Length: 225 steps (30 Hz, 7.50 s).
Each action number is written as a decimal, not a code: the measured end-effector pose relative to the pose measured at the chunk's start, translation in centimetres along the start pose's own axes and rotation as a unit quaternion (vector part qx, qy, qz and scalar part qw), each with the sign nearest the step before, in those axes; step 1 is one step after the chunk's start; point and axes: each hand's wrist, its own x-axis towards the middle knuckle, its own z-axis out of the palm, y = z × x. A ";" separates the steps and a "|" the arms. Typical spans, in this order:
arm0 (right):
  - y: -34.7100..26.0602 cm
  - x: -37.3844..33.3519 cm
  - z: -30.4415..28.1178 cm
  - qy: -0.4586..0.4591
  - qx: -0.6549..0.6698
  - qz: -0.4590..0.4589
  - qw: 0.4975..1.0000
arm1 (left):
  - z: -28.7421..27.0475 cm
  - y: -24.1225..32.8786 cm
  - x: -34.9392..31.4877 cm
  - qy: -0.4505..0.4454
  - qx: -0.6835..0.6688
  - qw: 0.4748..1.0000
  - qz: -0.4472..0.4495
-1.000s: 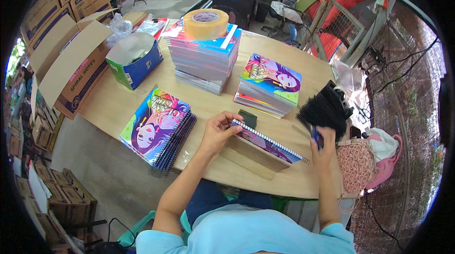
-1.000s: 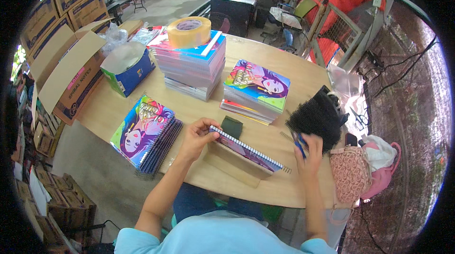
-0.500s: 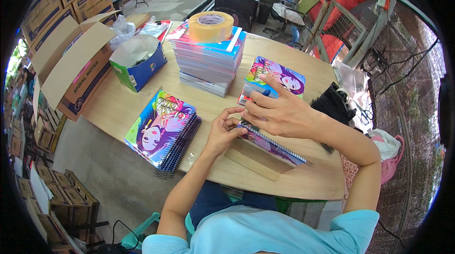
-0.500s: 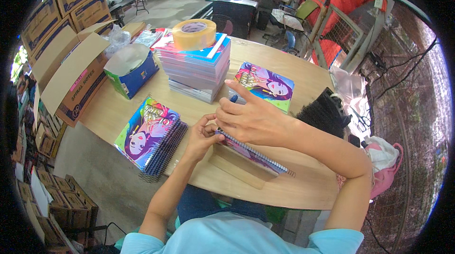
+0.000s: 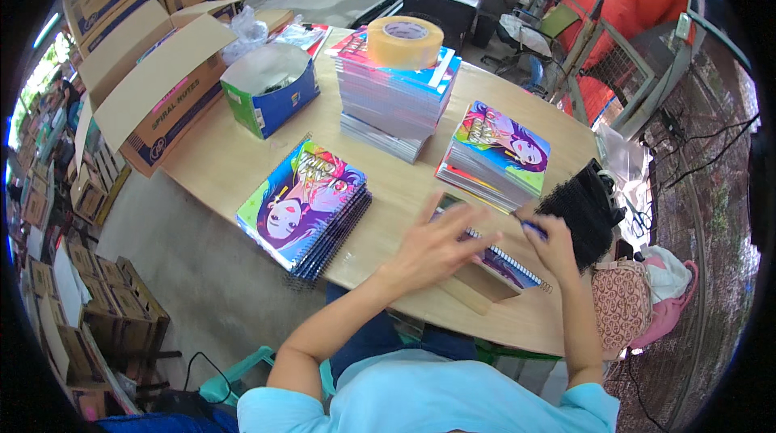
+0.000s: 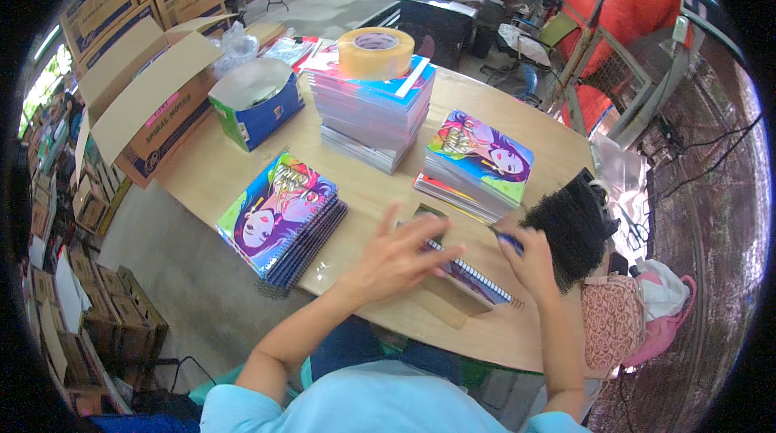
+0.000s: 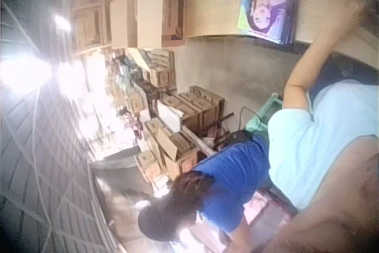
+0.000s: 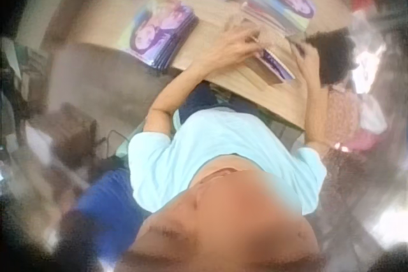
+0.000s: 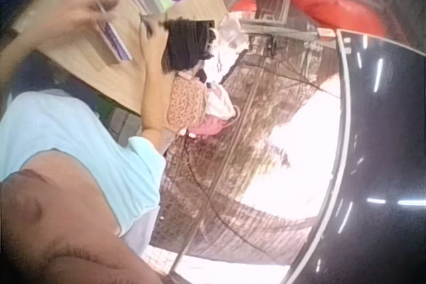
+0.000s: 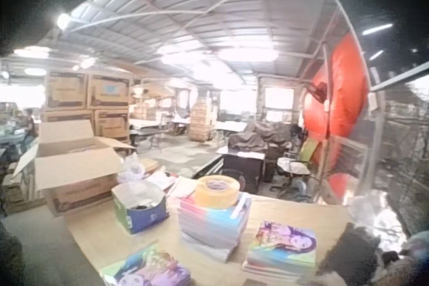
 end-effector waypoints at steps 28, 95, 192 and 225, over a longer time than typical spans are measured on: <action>-2.6 -6.1 3.1 0.063 0.158 -0.095 0.981 | -15.7 -15.7 -12.2 -0.073 0.287 0.816 -0.497; 7.9 -1.2 4.5 0.081 -0.073 -0.001 0.994 | 4.1 5.9 -0.3 0.027 -0.074 0.993 -0.092; 4.8 -0.6 -5.6 -0.265 0.465 -0.116 0.836 | 6.0 6.4 2.6 -0.106 -0.082 0.985 -0.112; 2.4 3.6 -3.3 -0.164 0.309 -0.108 0.931 | 4.9 2.0 -0.4 0.044 -0.210 0.913 -0.347</action>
